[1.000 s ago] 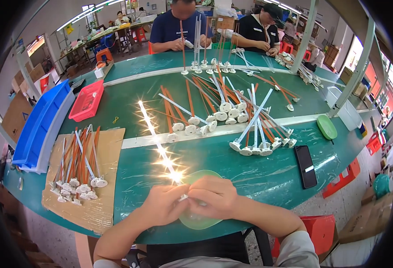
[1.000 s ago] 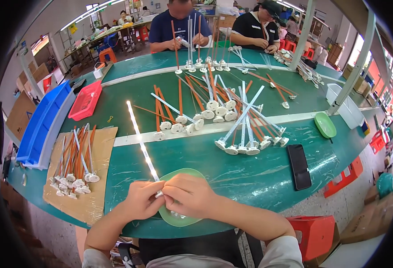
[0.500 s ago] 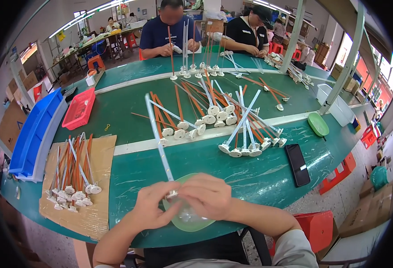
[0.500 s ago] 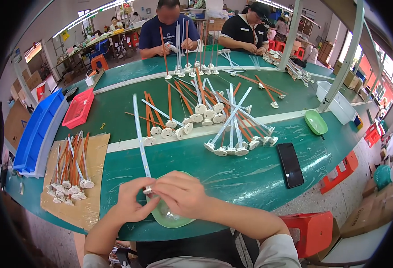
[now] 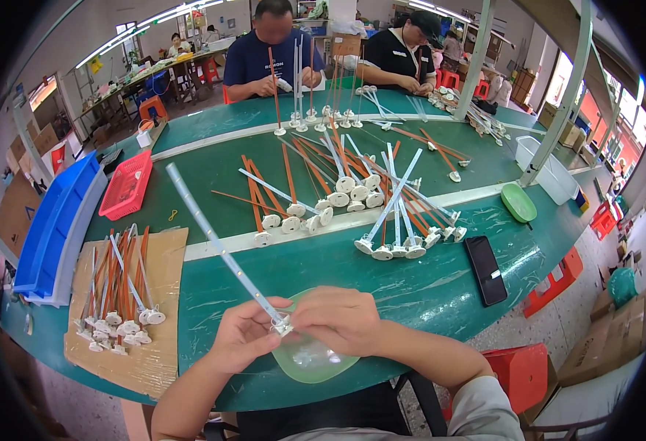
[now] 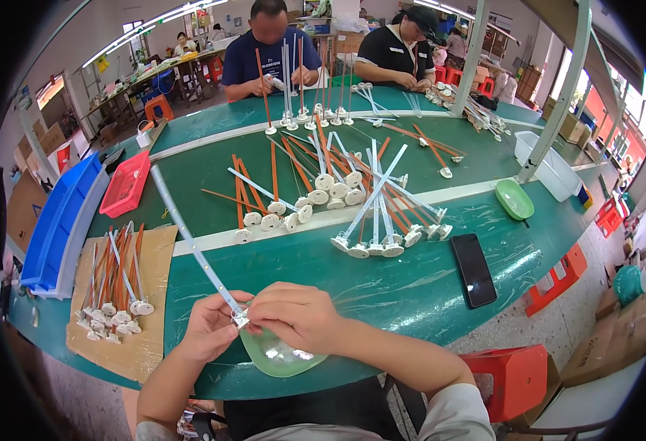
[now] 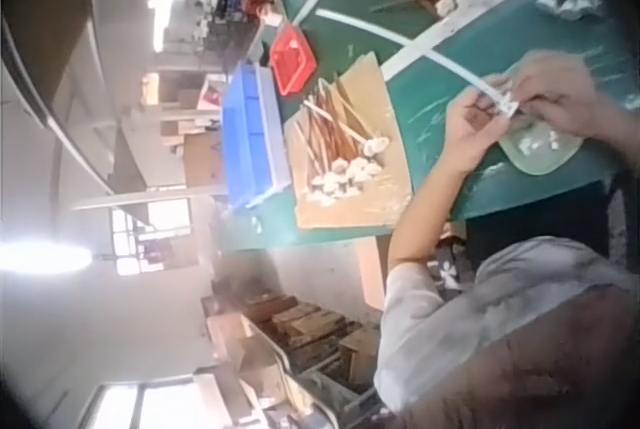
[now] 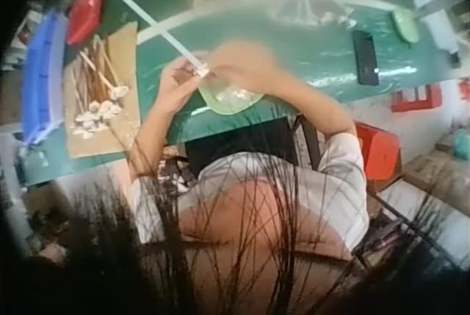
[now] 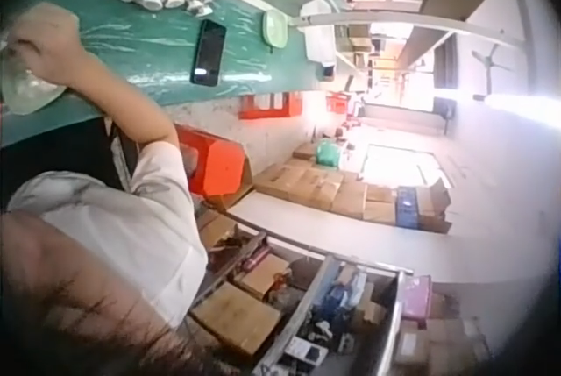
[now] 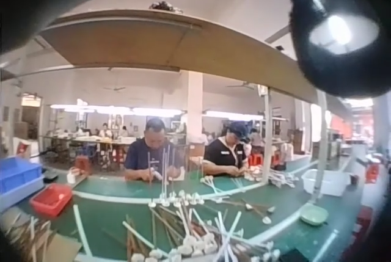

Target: The person is assembling LED light strips into white circular bases at a production workbench.

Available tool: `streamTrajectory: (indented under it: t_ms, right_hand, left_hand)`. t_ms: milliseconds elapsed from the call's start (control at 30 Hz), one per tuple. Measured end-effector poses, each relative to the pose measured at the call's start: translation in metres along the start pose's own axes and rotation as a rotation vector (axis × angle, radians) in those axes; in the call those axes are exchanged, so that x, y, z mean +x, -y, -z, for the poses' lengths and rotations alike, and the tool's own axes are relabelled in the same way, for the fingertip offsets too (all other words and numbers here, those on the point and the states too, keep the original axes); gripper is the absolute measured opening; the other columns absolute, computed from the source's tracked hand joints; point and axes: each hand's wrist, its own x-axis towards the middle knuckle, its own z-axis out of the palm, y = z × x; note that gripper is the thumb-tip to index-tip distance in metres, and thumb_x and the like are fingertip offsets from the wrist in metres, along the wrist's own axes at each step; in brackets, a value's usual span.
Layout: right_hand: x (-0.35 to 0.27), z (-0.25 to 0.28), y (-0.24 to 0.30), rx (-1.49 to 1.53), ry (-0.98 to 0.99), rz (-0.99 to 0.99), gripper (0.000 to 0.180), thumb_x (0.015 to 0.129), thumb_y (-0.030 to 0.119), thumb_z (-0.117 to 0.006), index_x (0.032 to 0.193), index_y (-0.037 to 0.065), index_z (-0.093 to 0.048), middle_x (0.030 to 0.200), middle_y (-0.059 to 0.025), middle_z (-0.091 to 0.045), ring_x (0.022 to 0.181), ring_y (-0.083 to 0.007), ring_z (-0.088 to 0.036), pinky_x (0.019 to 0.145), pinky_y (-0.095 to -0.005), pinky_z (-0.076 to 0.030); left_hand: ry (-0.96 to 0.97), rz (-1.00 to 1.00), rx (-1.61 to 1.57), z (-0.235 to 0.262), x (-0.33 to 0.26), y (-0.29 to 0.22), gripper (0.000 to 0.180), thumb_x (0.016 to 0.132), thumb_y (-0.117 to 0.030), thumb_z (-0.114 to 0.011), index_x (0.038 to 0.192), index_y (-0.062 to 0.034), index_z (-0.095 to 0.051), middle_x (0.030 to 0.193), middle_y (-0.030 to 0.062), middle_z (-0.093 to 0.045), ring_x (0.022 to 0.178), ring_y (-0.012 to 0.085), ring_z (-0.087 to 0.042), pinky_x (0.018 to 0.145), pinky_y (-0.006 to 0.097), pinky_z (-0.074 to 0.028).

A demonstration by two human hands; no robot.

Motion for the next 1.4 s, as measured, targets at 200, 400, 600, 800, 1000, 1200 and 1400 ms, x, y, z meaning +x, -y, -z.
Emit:
streamTrajectory:
  t_ms: [200,400,600,800,1000,1200,1400]
  right_hand:
    - [0.004,-0.001,0.003,-0.148,-0.071,-0.022,0.02,0.073,-0.006,-0.076,0.091,0.0,-0.069,0.087,-0.0123,-0.071,0.077,-0.0306,-0.07,0.068,-0.0357,-0.057]
    - [-0.011,0.007,-0.005,-0.178,0.705,-0.232,0.023,0.085,0.02,-0.07,0.1,0.003,-0.067,0.095,-0.0148,-0.068,0.091,-0.0328,-0.066,0.08,-0.0421,-0.054]
    - [-0.012,0.006,-0.016,-0.395,0.673,-0.256,0.038,0.085,0.033,-0.07,0.105,0.001,-0.065,0.102,-0.0162,-0.066,0.099,-0.035,-0.062,0.087,-0.0446,-0.051]
    - [-0.011,0.014,-0.023,-0.502,0.629,-0.312,0.047,0.081,0.038,-0.073,0.109,0.002,-0.065,0.112,-0.0171,-0.063,0.104,-0.0362,-0.06,0.09,-0.0444,-0.05]
    - [-0.007,0.02,-0.017,-0.353,0.791,-0.271,0.04,0.076,0.027,-0.077,0.108,0.005,-0.069,0.105,-0.0151,-0.066,0.102,-0.0343,-0.063,0.087,-0.043,-0.051]
    - [-0.002,0.017,-0.022,-0.324,0.837,-0.55,0.019,0.08,0.015,-0.067,0.095,0.005,-0.072,0.095,-0.0132,-0.068,0.091,-0.0341,-0.065,0.083,-0.0434,-0.051]
    - [-0.008,0.018,-0.023,-0.269,0.603,-0.252,0.012,0.08,0.011,-0.069,0.089,0.005,-0.074,0.085,-0.0124,-0.07,0.082,-0.0312,-0.068,0.075,-0.0411,-0.053]
  left_hand:
    - [-0.087,-0.085,0.085,0.007,-0.001,0.012,0.051,0.08,-0.003,-0.077,0.125,0.0036,-0.055,0.114,0.02,-0.067,0.094,0.0251,-0.07,0.085,0.04,-0.057]
    - [-0.386,-0.162,0.127,0.003,0.005,0.005,0.046,0.075,0.004,-0.076,0.117,0.0006,-0.056,0.116,0.0242,-0.066,0.09,0.0248,-0.071,0.084,0.037,-0.057]
    - [-0.316,-0.116,0.183,0.0,0.004,0.005,0.046,0.076,0.006,-0.076,0.117,0.0013,-0.056,0.117,0.0239,-0.066,0.09,0.0253,-0.071,0.083,0.037,-0.058]
    - [-0.259,-0.082,0.27,0.002,0.002,0.015,0.046,0.075,0.009,-0.076,0.116,0.0019,-0.057,0.117,0.0226,-0.066,0.092,0.024,-0.071,0.084,0.036,-0.058]
    - [-0.236,-0.095,0.303,0.001,0.004,0.017,0.046,0.075,0.01,-0.077,0.116,0.0017,-0.057,0.116,0.0214,-0.067,0.093,0.0225,-0.071,0.085,0.034,-0.057]
    - [-0.213,-0.091,0.349,0.001,0.004,0.018,0.046,0.074,0.01,-0.077,0.115,0.0012,-0.059,0.116,0.0206,-0.067,0.095,0.0209,-0.07,0.086,0.034,-0.057]
    - [-0.196,-0.073,0.332,-0.004,0.007,0.016,0.045,0.075,0.006,-0.08,0.115,-0.0007,-0.062,0.112,0.0106,-0.068,0.101,0.0154,-0.066,0.088,0.03,-0.053]
